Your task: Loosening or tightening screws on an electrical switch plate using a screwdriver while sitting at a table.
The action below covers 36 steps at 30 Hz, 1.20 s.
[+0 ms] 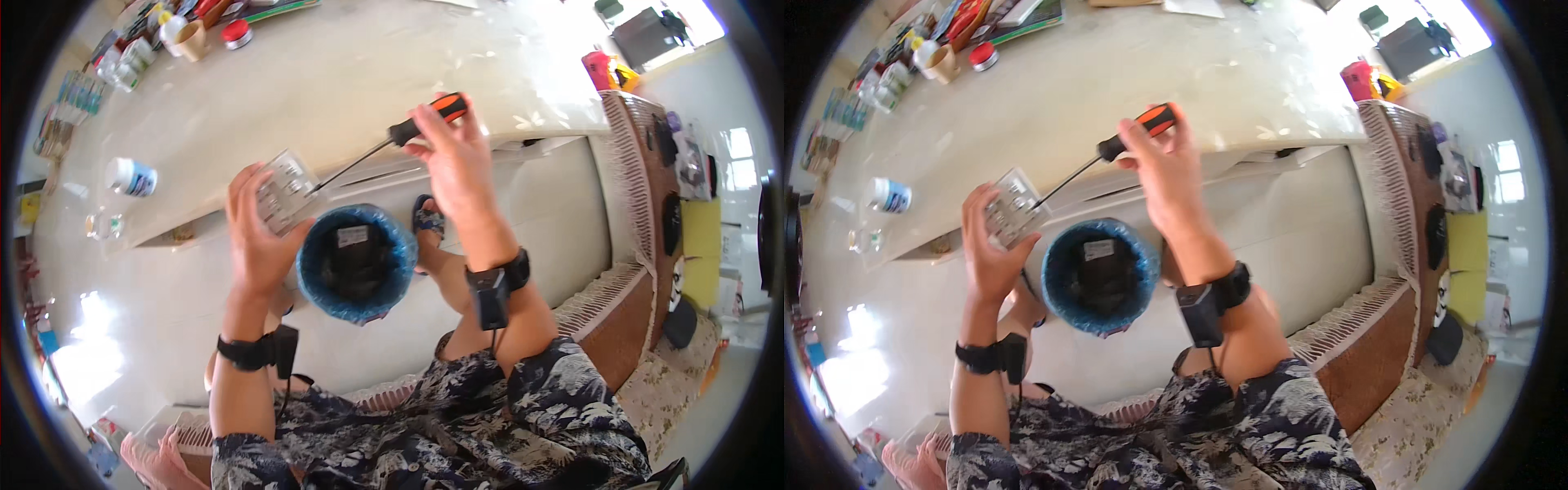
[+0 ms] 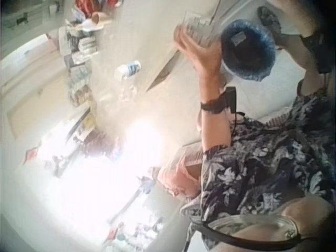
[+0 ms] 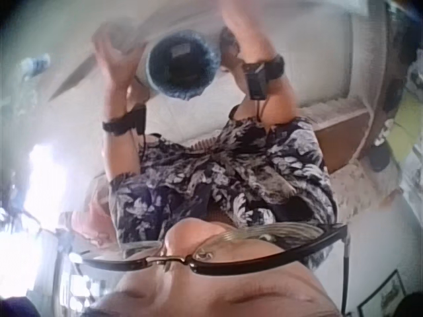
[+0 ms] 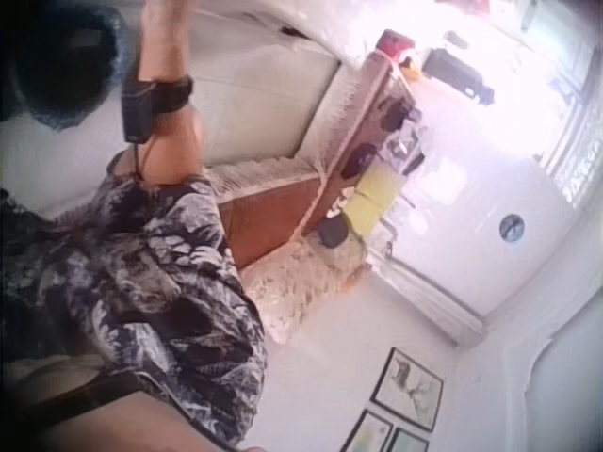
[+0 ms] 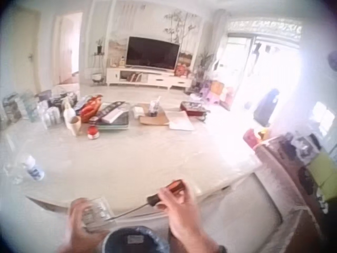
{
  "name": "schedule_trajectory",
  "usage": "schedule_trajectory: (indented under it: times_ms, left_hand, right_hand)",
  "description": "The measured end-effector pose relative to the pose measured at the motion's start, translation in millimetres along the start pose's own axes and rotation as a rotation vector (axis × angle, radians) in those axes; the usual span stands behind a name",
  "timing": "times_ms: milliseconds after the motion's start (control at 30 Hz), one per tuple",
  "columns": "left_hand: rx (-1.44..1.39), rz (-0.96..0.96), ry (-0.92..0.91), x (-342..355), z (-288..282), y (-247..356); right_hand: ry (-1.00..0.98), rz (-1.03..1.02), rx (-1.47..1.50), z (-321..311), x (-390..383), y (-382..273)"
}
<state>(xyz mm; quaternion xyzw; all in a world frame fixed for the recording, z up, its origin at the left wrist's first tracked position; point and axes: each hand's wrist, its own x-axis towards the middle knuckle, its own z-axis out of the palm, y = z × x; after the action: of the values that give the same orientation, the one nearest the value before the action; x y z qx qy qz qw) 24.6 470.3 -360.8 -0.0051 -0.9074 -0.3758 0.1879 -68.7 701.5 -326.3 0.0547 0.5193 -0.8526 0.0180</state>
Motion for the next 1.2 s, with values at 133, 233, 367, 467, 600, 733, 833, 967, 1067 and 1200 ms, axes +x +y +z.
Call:
schedule_trajectory:
  times_ms: [133, 233, 367, 467, 600, 733, 833, 967, 1067, 1200]
  left_hand:
    - [-0.029, 0.002, 0.010, 4, 10, 9]
    - [-0.081, -0.026, 0.011, 0, 7, 8]
    - [-0.097, -0.027, 0.012, 2, 6, 9]
    - [-0.096, 0.001, 0.016, 2, 10, 5]
    - [-0.038, 0.033, 0.009, 0, 6, -2]
    - [-0.045, 0.002, -0.014, 1, 6, 2]
    - [-0.031, 0.000, -0.013, 1, 6, 4]
    - [0.002, 0.006, -0.005, 1, 4, 4]
    - [-0.022, -0.001, -0.001, 0, 8, 4]
    - [-0.035, -0.016, -0.006, 3, 7, 10]
  right_hand:
    - [0.027, -0.034, -0.058, -9, 1, -10]
    - [0.026, -0.011, -0.101, -6, 0, -6]
    - [0.054, -0.008, -0.094, -5, -2, -10]
    - [0.026, 0.020, -0.016, -8, -1, -11]
    - [-0.005, 0.017, -0.035, -2, -2, -4]
    - [-0.004, 0.040, -0.132, -2, 0, -6]
    - [0.006, 0.045, -0.088, -5, 1, -6]
    - [0.000, 0.053, 0.032, -4, -1, -5]
    - [-0.007, 0.059, 0.044, -6, -2, -6]
    - [-0.030, 0.034, 0.047, -8, -3, -10]
